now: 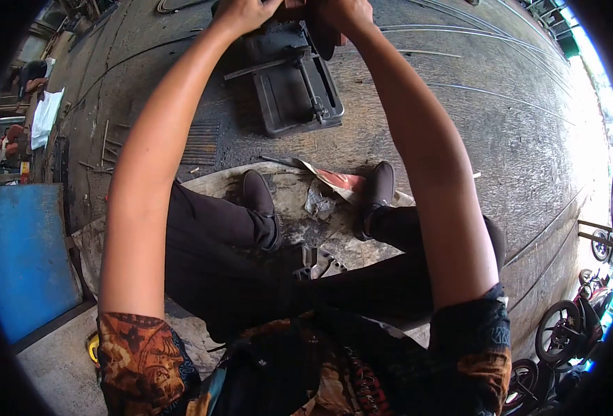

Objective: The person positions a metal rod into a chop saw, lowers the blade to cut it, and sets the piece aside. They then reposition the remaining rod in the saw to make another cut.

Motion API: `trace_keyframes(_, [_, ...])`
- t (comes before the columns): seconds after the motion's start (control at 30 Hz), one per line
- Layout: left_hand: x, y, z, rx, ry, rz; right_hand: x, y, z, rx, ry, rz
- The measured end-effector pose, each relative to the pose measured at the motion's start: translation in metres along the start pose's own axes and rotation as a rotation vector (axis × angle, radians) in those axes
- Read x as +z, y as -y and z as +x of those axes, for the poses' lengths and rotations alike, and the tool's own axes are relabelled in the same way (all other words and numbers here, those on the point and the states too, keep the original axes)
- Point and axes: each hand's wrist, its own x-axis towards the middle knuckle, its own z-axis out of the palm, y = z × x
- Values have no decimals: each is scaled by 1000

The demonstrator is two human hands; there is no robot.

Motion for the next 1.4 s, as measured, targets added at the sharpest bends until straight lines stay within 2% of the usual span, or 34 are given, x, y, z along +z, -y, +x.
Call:
trace_keyframes(0.07, [-8, -3, 13, -26, -11, 20, 16, -13, 28, -16, -29, -7])
trace_keyframes(0.1, [-11, -6, 20, -136, -2, -56, 45, -36, 60, -15, 27, -85])
trace_keyframes(0.13, [-13, -6, 25, -245, 7, -132, 48, -36, 71, -12, 83, -164])
trace_keyframes(0.17, [-15, 2, 30, -187, -3, -2, 50, -39, 77, -14, 80, -163])
trace_keyframes(0.23, [-19, 13, 39, -175, 6, 11, 22, -13, 68, -4, -1, -89])
trace_keyframes(0.4, [-28, 16, 53, -210, 27, 54, -15, 19, 64, -24, 30, -9])
trace_keyframes(0.67, [-34, 4, 56, -283, 58, 0, 1, 6, 73, -17, 14, -18])
trace_keyframes(0.73, [-35, 2, 57, -354, 79, -87, 8, 2, 75, -10, -19, -50])
trace_keyframes(0.8, [-34, 7, 57, -312, 63, -46, 16, -4, 78, -25, -27, -48])
trace_keyframes(1.03, [-39, 7, 65, -367, 91, 11, -8, 14, 79, -8, 49, -44])
trace_keyframes(1.3, [-41, 25, 80, -398, 104, 15, -6, 17, 93, -15, 9, -61])
trace_keyframes(1.4, [-46, 20, 88, -496, 135, -25, -11, 20, 98, 2, 37, -48])
